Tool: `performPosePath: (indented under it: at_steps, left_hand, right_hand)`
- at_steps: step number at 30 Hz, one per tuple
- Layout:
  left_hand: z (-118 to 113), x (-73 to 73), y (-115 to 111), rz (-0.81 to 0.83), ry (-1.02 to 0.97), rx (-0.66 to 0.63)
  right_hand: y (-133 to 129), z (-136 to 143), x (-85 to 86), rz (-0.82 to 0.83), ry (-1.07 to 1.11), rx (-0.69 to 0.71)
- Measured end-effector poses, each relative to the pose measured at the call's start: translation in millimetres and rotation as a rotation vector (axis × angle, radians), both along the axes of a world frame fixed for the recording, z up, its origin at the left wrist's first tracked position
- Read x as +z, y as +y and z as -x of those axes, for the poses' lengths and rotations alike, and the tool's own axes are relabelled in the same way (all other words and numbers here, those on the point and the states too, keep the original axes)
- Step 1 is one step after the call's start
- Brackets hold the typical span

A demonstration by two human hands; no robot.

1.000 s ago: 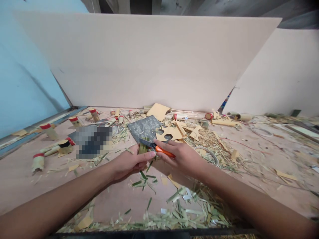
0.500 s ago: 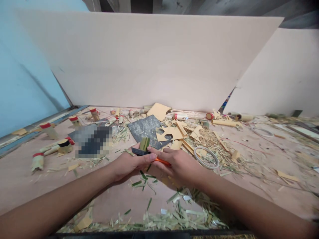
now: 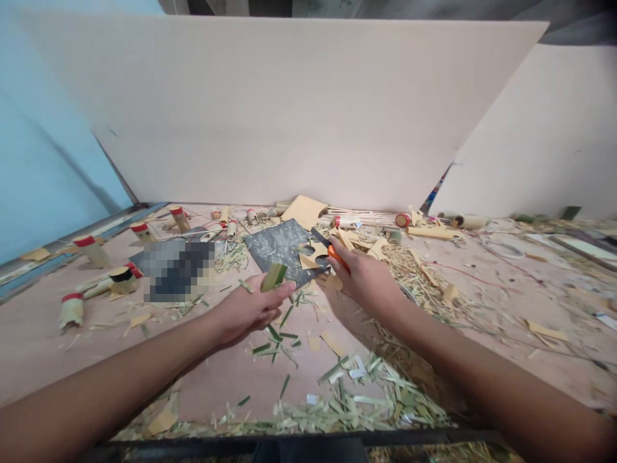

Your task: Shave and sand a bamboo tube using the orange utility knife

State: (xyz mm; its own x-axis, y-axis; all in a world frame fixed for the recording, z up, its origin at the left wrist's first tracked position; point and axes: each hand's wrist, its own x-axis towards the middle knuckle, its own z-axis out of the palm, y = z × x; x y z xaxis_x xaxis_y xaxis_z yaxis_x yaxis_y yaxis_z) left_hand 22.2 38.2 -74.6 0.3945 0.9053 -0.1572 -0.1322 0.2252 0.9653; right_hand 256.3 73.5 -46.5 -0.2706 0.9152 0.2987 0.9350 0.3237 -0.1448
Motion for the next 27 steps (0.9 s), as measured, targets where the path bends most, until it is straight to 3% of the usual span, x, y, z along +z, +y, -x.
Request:
performPosePath:
  at_steps: [10,18,22,27]
  left_hand:
    - [8.5,0.5,10.3,0.171,-0.089,-0.064]
    - [8.4,0.4,14.3,0.165,-0.189,-0.034]
    - [12.1,2.2,15.1,0.209,-0.138,-0.114]
    - [9.4,3.7,11.5,0.116,-0.066,-0.111]
  right_hand:
    - [-5.4,1.4,-0.6,0.039,0.158,0.217]
    - [-10.0,1.1,1.2,0.030,0.247,0.302]
    - [-11.7,2.5,-2.4,0.065,0.241,0.373]
    - [-12.1,3.3,-7.6,0.122,0.197,0.423]
